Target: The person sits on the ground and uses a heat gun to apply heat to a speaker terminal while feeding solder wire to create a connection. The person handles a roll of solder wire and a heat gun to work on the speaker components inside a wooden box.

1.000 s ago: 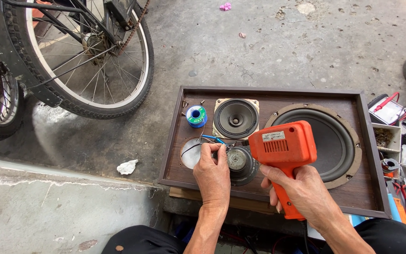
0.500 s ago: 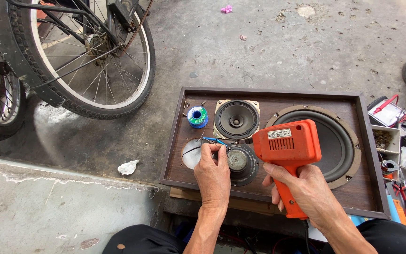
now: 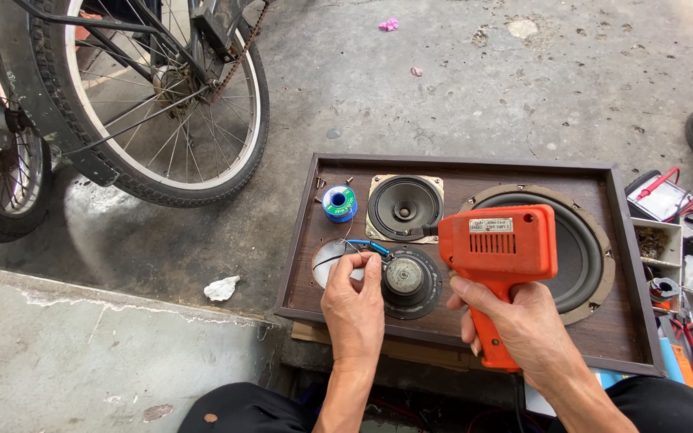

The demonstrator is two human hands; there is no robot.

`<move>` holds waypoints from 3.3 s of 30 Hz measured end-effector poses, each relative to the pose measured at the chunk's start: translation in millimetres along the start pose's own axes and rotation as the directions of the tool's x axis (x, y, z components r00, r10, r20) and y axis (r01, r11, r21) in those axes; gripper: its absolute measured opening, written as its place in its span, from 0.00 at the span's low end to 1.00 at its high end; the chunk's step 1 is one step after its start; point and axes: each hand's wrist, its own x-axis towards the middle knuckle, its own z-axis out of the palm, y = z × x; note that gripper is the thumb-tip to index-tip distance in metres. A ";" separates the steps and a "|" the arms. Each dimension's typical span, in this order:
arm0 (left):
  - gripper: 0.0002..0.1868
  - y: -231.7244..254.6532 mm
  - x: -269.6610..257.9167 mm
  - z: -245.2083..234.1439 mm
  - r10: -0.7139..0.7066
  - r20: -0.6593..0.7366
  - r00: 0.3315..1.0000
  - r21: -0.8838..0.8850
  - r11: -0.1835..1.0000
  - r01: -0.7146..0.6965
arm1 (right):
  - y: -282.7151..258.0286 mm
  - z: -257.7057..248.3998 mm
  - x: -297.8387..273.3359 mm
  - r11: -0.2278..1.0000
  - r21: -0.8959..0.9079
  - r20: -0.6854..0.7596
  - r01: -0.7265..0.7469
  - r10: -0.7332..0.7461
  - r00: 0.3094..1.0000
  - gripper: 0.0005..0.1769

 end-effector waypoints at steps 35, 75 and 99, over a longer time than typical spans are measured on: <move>0.14 24.6 -3.4 -24.4 -0.431 0.443 0.786 -0.625 0.481 0.615 | 25.6 50.9 16.9 0.954 0.078 0.008 0.290 -0.292 0.957 0.06; 0.13 -26.8 10.9 17.2 -0.038 0.002 0.999 0.155 0.987 0.038 | 22.4 -5.2 -6.4 0.972 -0.233 -0.029 0.034 -0.042 0.999 0.12; 0.08 -33.1 5.6 23.8 0.219 -0.075 0.973 0.229 0.953 -0.197 | 19.8 0.1 -1.2 0.988 -0.151 -0.005 0.007 -0.008 1.000 0.14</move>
